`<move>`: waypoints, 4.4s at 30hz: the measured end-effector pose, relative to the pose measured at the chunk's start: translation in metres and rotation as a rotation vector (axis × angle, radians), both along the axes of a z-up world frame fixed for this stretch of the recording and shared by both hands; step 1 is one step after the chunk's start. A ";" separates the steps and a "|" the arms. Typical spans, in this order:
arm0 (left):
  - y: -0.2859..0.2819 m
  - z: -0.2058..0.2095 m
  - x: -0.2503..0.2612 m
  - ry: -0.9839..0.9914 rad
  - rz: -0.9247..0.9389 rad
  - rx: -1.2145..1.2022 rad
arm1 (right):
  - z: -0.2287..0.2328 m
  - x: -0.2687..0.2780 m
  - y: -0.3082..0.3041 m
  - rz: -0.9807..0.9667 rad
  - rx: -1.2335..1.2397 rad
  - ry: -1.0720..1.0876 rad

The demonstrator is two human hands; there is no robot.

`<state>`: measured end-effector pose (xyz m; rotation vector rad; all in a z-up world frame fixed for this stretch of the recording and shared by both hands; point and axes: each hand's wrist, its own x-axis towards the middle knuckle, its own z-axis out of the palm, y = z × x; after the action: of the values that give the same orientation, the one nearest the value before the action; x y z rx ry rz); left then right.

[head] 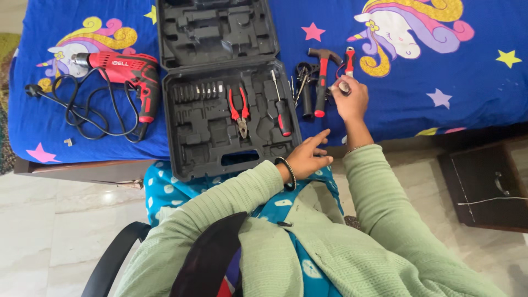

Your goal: The person sits at a bed with an open toolbox and arranges its contents. They pick up pliers, an adjustable wrench, a hammer, a tape measure, a screwdriver and drill bits one at a time and seat each into its molded slot in the toolbox tray, repositioning items until they fit.

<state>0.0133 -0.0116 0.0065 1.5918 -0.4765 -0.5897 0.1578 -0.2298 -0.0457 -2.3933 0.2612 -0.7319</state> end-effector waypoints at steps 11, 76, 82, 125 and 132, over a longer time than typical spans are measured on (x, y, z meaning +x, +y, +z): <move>0.001 -0.030 0.014 0.067 0.182 -0.154 | -0.040 0.014 -0.050 0.058 0.861 -0.299; 0.129 -0.020 0.096 0.234 0.133 -0.397 | 0.062 -0.137 0.165 0.437 1.476 0.457; 0.120 -0.055 0.057 0.118 0.099 -0.520 | 0.045 -0.123 0.161 0.344 1.522 0.485; 0.128 -0.022 0.043 -0.296 0.636 0.384 | 0.070 -0.091 0.143 0.544 0.274 0.328; 0.132 -0.008 0.028 -0.405 0.569 0.462 | 0.094 -0.089 0.157 0.654 -0.258 0.158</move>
<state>0.0414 0.1203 -0.0020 2.1899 -0.1609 0.0746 0.0683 -0.0731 0.0488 -2.5497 -0.5660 -0.2803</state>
